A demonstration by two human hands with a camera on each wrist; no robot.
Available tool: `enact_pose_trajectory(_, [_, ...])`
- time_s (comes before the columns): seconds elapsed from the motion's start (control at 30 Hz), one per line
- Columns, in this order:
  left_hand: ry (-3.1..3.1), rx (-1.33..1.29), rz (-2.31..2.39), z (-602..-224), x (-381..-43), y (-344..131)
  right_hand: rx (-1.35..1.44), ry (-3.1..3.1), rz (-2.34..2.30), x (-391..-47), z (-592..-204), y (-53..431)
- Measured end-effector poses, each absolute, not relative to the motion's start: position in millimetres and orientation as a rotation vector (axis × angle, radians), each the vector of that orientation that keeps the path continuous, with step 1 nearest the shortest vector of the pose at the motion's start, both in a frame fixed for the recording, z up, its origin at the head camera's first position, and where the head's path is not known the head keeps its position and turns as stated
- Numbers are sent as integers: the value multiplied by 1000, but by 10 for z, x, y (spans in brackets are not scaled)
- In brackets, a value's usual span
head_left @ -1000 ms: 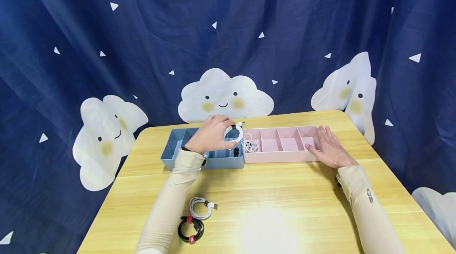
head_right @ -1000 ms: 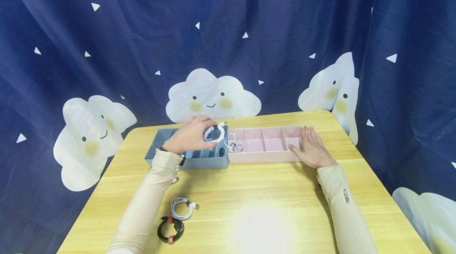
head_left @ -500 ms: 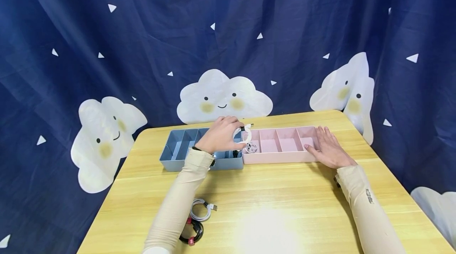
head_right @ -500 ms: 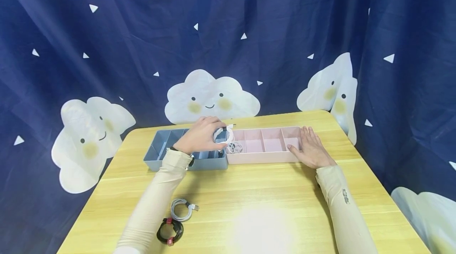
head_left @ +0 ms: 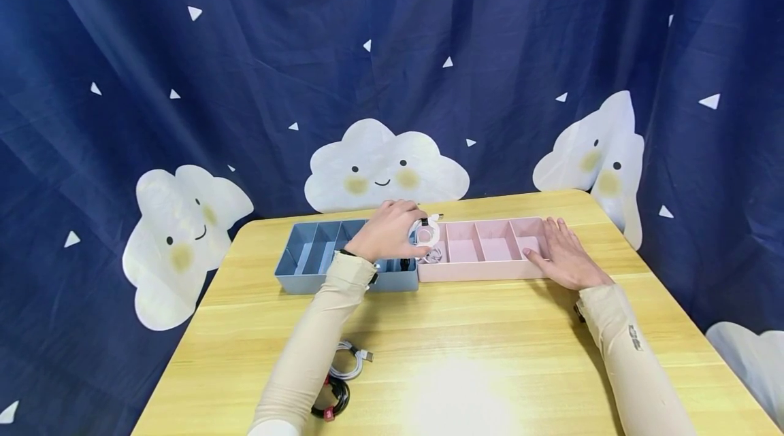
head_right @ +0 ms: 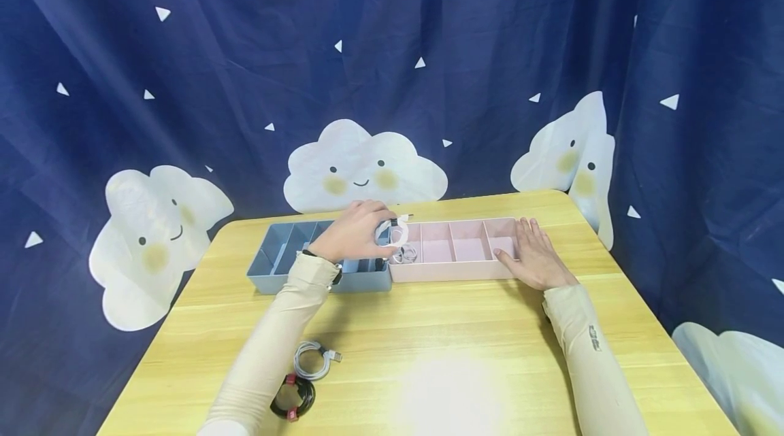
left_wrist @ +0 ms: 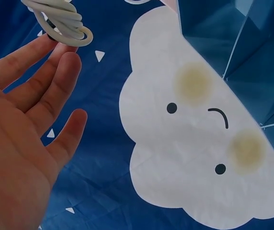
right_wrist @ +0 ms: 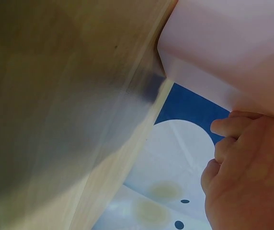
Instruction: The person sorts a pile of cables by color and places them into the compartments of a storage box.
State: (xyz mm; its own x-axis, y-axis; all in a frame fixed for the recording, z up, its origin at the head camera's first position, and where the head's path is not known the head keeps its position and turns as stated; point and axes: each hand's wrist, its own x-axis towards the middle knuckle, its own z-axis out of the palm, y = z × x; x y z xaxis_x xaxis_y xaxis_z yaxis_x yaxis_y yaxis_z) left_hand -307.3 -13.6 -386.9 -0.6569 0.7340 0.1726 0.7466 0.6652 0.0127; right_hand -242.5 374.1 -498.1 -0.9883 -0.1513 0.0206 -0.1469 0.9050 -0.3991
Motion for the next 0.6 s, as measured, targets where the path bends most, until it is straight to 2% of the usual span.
enact_pose_trajectory(0.6, [-2730, -1264, -111, -3926, -3108, 74, -256, 3057, -654, -2441, -5003, 3768])
